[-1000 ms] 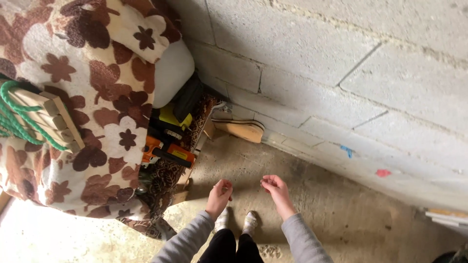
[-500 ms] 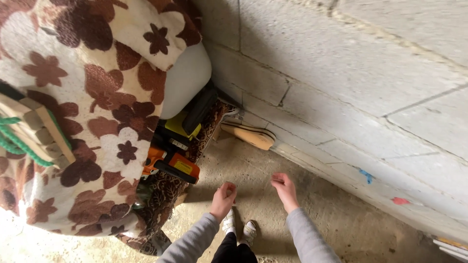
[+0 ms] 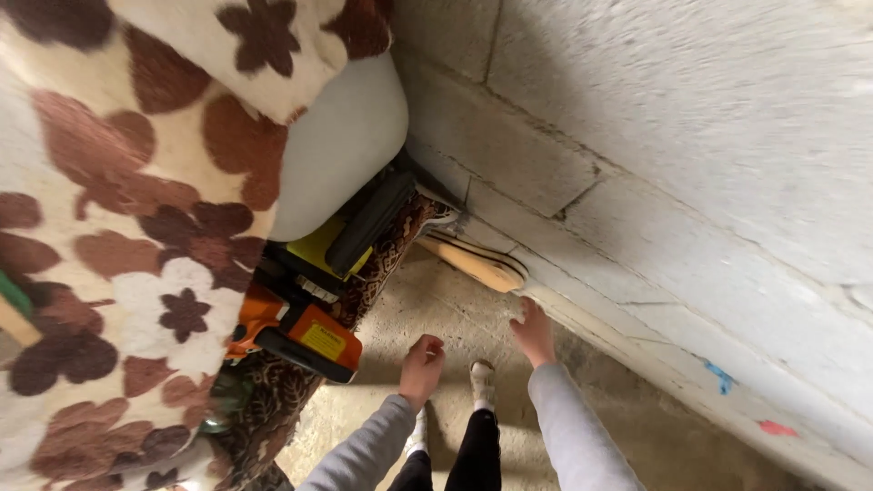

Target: The person handles a blue plastic sled and a pink plastic part, then turns over a green wheelbarrow frame and attaches two wheels to the axle by hand.

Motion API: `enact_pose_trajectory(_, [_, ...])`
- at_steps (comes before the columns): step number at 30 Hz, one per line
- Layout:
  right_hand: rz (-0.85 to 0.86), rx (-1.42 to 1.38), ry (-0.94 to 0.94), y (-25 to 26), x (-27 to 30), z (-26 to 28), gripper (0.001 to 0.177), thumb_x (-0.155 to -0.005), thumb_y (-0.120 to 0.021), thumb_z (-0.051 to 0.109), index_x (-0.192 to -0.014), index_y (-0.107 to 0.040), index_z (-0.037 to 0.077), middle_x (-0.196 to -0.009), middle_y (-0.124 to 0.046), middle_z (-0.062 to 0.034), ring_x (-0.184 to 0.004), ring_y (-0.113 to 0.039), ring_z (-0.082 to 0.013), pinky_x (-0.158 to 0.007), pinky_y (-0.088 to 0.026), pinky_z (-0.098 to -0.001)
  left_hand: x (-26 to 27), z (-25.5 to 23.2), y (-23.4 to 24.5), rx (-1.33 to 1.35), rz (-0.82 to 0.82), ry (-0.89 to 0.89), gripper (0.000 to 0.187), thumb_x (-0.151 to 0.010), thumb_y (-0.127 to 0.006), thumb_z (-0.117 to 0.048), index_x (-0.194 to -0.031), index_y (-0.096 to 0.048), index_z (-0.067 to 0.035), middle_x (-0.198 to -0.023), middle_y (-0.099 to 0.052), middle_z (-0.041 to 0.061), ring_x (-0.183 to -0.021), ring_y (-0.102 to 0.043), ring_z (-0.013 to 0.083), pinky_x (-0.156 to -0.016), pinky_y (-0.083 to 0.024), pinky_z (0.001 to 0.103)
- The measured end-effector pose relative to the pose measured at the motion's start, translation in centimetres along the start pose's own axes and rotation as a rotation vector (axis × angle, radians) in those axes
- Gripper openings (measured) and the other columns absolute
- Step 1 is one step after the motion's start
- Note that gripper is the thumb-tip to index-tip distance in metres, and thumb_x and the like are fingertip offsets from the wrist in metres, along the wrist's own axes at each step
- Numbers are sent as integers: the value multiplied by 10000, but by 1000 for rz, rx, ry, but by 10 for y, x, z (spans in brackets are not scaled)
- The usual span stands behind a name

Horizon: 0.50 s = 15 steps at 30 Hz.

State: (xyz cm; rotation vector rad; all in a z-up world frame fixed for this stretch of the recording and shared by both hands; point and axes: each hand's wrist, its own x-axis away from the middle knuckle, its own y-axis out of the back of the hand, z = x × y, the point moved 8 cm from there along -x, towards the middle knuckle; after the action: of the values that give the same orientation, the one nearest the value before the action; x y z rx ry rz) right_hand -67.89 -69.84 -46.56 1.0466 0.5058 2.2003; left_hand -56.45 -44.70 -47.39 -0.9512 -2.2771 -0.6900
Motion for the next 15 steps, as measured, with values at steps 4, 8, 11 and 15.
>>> enact_pose_trajectory(4, [-6,188,120,-15,-47,-4,603,-904,-618,96,-1481,-489,-20,-1485,-489,-304,-1365,-522,-471,-1086,-500,-578,-35,10,-25,56,6,5,190,-1007,-574,-105,-1190,-622,-88,-1107,-659,141,-989,-693,250,-856,-543,364])
enact_pose_trajectory(8, [-56,350,232,-37,-100,-21,667,-861,-625,47,-1494,-448,-65,-1490,-463,-320,-1329,-539,-506,-1045,-531,-587,-67,20,-49,177,-30,-9,215,-959,-584,-111,-1163,-638,-72,-1057,-684,156,-883,-710,232,-745,-555,368])
enact_pose_trajectory(11, [-90,484,299,-47,-124,-20,652,-858,-635,17,-1480,-457,-65,-1460,-492,-289,-1319,-563,-462,-1026,-561,-525,-92,26,-65,213,-42,-51,239,-936,-580,-88,-1159,-637,-23,-1027,-678,211,-856,-716,276,-726,-552,402])
enact_pose_trajectory(15, [-238,755,426,-58,-133,-16,615,-830,-679,34,-1421,-527,-43,-1322,-569,-226,-1213,-633,-398,-896,-638,-451,-119,38,-75,248,-74,-71,240,-933,-569,-66,-1156,-643,-18,-1002,-679,222,-814,-717,286,-705,-548,403])
